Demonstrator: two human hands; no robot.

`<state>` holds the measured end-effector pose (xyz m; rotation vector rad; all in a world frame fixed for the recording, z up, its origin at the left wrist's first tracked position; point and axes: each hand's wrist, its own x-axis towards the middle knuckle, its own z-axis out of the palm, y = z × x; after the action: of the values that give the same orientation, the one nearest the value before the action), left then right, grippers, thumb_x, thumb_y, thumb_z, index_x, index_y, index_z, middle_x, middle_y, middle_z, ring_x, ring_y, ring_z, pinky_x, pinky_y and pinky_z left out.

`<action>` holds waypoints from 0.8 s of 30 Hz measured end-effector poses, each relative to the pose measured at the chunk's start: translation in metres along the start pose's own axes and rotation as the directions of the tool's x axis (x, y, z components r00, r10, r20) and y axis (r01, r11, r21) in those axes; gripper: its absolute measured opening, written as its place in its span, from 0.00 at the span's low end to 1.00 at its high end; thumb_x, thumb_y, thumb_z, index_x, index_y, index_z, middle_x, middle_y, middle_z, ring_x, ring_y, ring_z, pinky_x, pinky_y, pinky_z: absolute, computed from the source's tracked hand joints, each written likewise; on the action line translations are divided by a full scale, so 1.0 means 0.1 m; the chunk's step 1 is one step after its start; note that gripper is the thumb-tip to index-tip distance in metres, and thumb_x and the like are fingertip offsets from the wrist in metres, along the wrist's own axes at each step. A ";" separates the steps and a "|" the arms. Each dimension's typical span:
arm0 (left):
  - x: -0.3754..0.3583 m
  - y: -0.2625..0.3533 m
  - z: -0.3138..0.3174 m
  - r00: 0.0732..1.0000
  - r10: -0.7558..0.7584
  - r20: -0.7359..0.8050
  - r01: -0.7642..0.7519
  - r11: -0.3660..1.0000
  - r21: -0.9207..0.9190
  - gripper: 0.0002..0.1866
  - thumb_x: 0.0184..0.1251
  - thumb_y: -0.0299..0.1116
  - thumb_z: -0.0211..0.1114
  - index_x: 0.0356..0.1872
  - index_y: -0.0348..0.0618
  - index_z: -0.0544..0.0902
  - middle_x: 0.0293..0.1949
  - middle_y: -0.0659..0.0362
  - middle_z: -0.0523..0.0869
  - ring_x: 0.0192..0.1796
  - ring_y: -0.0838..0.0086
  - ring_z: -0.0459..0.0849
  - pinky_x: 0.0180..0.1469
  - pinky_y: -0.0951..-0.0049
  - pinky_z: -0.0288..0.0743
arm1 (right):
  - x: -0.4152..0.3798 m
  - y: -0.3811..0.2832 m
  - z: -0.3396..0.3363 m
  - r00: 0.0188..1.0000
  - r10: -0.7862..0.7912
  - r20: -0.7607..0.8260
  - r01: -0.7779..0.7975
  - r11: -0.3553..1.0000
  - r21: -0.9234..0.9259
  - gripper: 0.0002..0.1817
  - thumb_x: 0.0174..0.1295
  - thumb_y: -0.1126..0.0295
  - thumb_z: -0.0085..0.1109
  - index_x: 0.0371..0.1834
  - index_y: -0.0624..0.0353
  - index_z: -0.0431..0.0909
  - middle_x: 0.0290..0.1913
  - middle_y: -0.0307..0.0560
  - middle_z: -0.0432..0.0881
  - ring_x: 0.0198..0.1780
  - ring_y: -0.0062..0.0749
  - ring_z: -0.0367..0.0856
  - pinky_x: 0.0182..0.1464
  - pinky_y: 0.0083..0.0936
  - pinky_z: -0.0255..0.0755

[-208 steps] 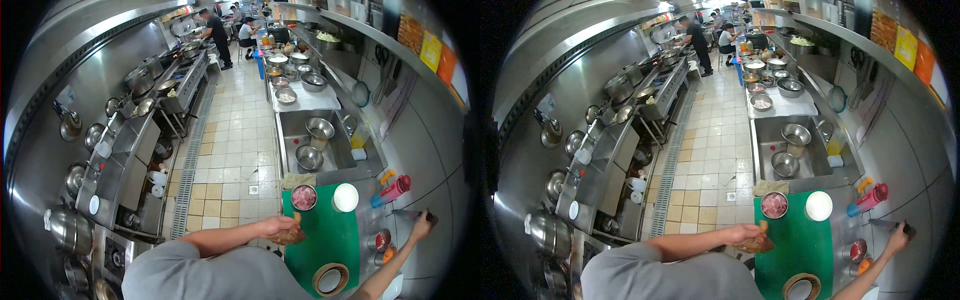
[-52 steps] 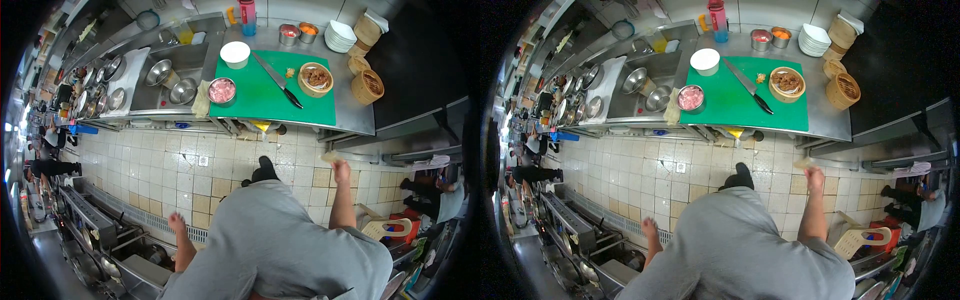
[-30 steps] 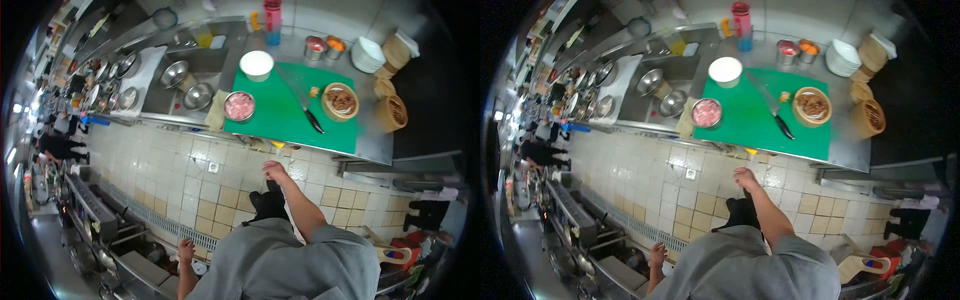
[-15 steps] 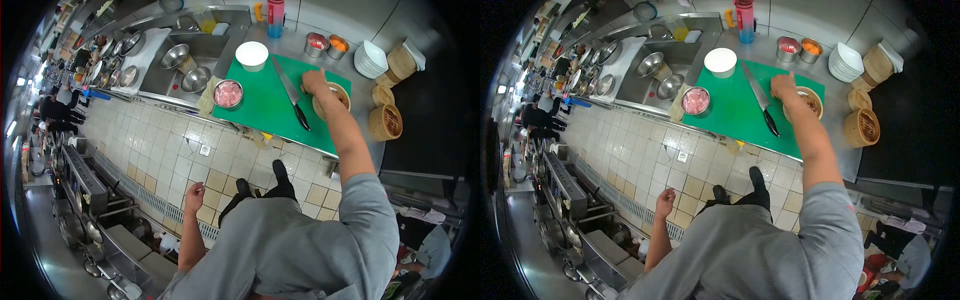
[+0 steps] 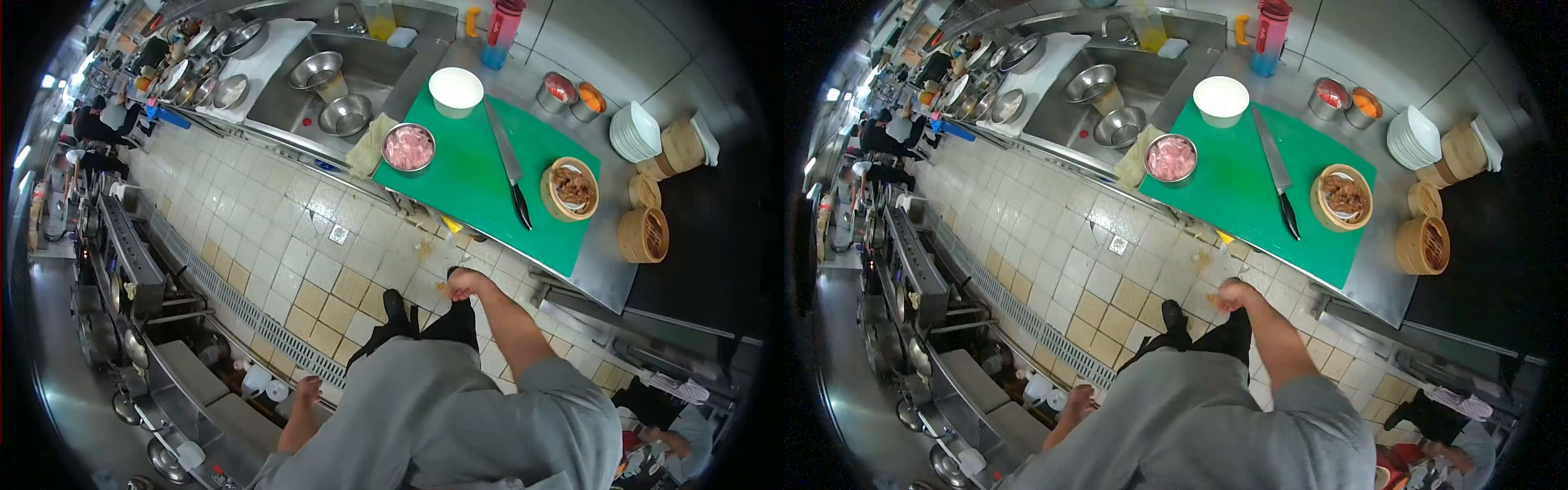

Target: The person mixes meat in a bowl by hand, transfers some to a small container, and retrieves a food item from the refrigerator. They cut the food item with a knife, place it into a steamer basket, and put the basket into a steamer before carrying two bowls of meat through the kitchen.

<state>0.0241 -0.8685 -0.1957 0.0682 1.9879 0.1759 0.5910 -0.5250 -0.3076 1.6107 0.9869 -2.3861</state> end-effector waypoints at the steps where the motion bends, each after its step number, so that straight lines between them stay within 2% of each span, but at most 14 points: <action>1: 0.10 0.07 -0.06 1.000 -0.002 -0.004 0.002 1.000 0.003 0.17 0.70 0.34 0.65 0.57 0.41 0.83 0.39 0.55 0.89 0.29 0.66 0.85 0.27 0.63 0.79 | 0.45 0.28 -0.18 1.000 0.015 -0.012 -0.013 0.992 0.122 0.13 0.64 0.64 0.56 0.46 0.58 0.81 0.35 0.49 0.86 0.31 0.36 0.86 0.31 0.35 0.81; 2: 0.31 0.08 -0.21 0.989 0.146 0.022 -0.147 0.989 0.007 0.16 0.72 0.34 0.64 0.57 0.40 0.83 0.38 0.55 0.88 0.29 0.69 0.85 0.26 0.66 0.78 | 0.61 0.30 -0.22 0.969 -0.013 -0.245 0.198 0.630 0.751 0.20 0.66 0.63 0.57 0.60 0.54 0.77 0.46 0.50 0.86 0.38 0.41 0.87 0.32 0.38 0.81; 3: 0.42 0.03 -0.37 0.956 0.289 0.049 -0.290 0.957 0.010 0.16 0.73 0.35 0.64 0.56 0.39 0.82 0.38 0.55 0.88 0.28 0.71 0.84 0.25 0.69 0.76 | 0.26 -0.05 -0.01 0.850 -0.008 -0.527 0.446 0.542 0.712 0.25 0.67 0.61 0.58 0.68 0.47 0.74 0.53 0.50 0.84 0.47 0.46 0.86 0.39 0.43 0.82; 6: 0.27 0.62 -0.33 0.907 0.418 -0.047 -0.413 0.907 0.086 0.17 0.73 0.35 0.63 0.58 0.39 0.82 0.34 0.58 0.87 0.27 0.76 0.83 0.24 0.74 0.74 | -0.35 -0.70 0.22 0.926 -0.020 -0.376 0.049 0.996 0.068 0.26 0.70 0.63 0.57 0.72 0.41 0.72 0.65 0.51 0.81 0.62 0.44 0.82 0.60 0.50 0.76; 7: 0.33 0.69 -0.38 0.888 0.459 -0.003 -0.458 0.886 0.066 0.17 0.73 0.34 0.63 0.59 0.39 0.82 0.34 0.58 0.87 0.28 0.78 0.83 0.24 0.75 0.73 | -0.24 -0.59 0.23 0.928 -0.005 -0.373 0.035 0.997 0.074 0.26 0.70 0.63 0.57 0.72 0.41 0.72 0.65 0.51 0.81 0.62 0.44 0.82 0.60 0.50 0.76; 8: 0.27 0.83 -0.35 0.883 0.470 -0.004 -0.465 0.874 0.142 0.18 0.73 0.34 0.63 0.60 0.40 0.81 0.34 0.58 0.87 0.29 0.77 0.83 0.25 0.75 0.74 | 0.00 -0.38 0.21 0.874 -0.279 -0.397 0.105 0.907 -0.407 0.24 0.70 0.64 0.57 0.70 0.44 0.75 0.61 0.50 0.83 0.59 0.42 0.84 0.57 0.48 0.79; 9: 0.22 1.07 -0.26 0.870 0.494 -0.006 -0.481 0.850 0.213 0.19 0.72 0.35 0.63 0.60 0.40 0.81 0.35 0.58 0.87 0.29 0.77 0.82 0.25 0.75 0.74 | 0.11 -0.27 0.14 0.795 -0.537 -0.281 0.118 0.592 -0.797 0.22 0.70 0.65 0.57 0.68 0.47 0.78 0.56 0.50 0.86 0.56 0.39 0.85 0.54 0.47 0.81; 12: 0.11 1.43 0.06 0.882 0.470 -0.045 -0.468 0.882 0.043 0.18 0.72 0.34 0.63 0.60 0.41 0.82 0.37 0.58 0.87 0.30 0.77 0.83 0.26 0.75 0.75 | -0.70 -0.24 0.11 0.760 -0.609 -0.227 0.207 0.558 -0.804 0.19 0.70 0.65 0.58 0.62 0.54 0.81 0.50 0.48 0.87 0.49 0.33 0.87 0.45 0.38 0.85; 14: 0.01 1.60 0.32 0.883 0.469 -0.030 -0.468 0.883 0.046 0.18 0.71 0.34 0.64 0.60 0.42 0.82 0.37 0.58 0.87 0.31 0.77 0.83 0.26 0.75 0.75 | -1.86 -0.59 0.12 0.942 -0.269 -0.200 0.193 0.924 -0.331 0.19 0.72 0.64 0.58 0.61 0.60 0.81 0.48 0.51 0.86 0.43 0.29 0.88 0.36 0.31 0.85; 17: 0.05 1.68 0.73 0.883 0.470 0.012 -0.469 0.879 0.090 0.18 0.71 0.33 0.64 0.60 0.43 0.82 0.39 0.59 0.87 0.32 0.76 0.84 0.28 0.74 0.76 | -2.93 -0.46 -0.48 0.904 -0.349 -0.246 0.342 0.937 -0.070 0.18 0.73 0.64 0.57 0.59 0.63 0.81 0.41 0.49 0.86 0.36 0.25 0.87 0.32 0.24 0.82; 19: -0.04 1.85 1.23 0.872 0.487 0.053 -0.490 0.861 0.139 0.18 0.71 0.33 0.64 0.60 0.43 0.82 0.40 0.59 0.87 0.34 0.77 0.84 0.28 0.74 0.77 | -3.45 -0.28 -1.13 0.768 -0.408 -0.494 0.435 0.898 -0.064 0.16 0.74 0.66 0.53 0.58 0.59 0.82 0.36 0.44 0.85 0.31 0.24 0.84 0.27 0.24 0.78; 21: -0.32 1.96 1.60 0.896 0.443 0.041 -0.444 0.896 0.012 0.17 0.72 0.33 0.64 0.59 0.43 0.82 0.40 0.60 0.87 0.35 0.77 0.85 0.32 0.74 0.79 | -3.79 -0.22 -1.73 0.527 -0.363 -0.769 0.503 0.862 -0.062 0.16 0.75 0.65 0.53 0.60 0.59 0.82 0.30 0.42 0.83 0.30 0.24 0.83 0.28 0.24 0.77; 22: -0.51 2.13 1.85 0.888 0.458 0.051 -0.459 0.888 0.018 0.17 0.72 0.33 0.64 0.59 0.43 0.82 0.40 0.60 0.87 0.35 0.77 0.85 0.32 0.74 0.79 | -3.83 -0.21 -2.00 0.511 -0.362 -0.780 0.512 0.856 -0.062 0.16 0.75 0.65 0.53 0.60 0.59 0.82 0.30 0.42 0.83 0.30 0.24 0.83 0.28 0.24 0.77; 24: -0.94 2.50 2.41 0.736 0.655 0.171 -0.639 0.755 -0.147 0.17 0.74 0.31 0.63 0.60 0.42 0.81 0.41 0.61 0.88 0.36 0.77 0.85 0.36 0.75 0.80 | -3.75 -0.20 -2.42 0.221 -0.422 -0.879 0.515 0.816 -0.263 0.16 0.75 0.66 0.53 0.58 0.60 0.83 0.30 0.42 0.84 0.30 0.24 0.82 0.30 0.25 0.76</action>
<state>0.2746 -0.6116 -0.1687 0.7147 1.6640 0.6735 0.9386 -0.4737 -0.0322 3.2133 1.7463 -1.5097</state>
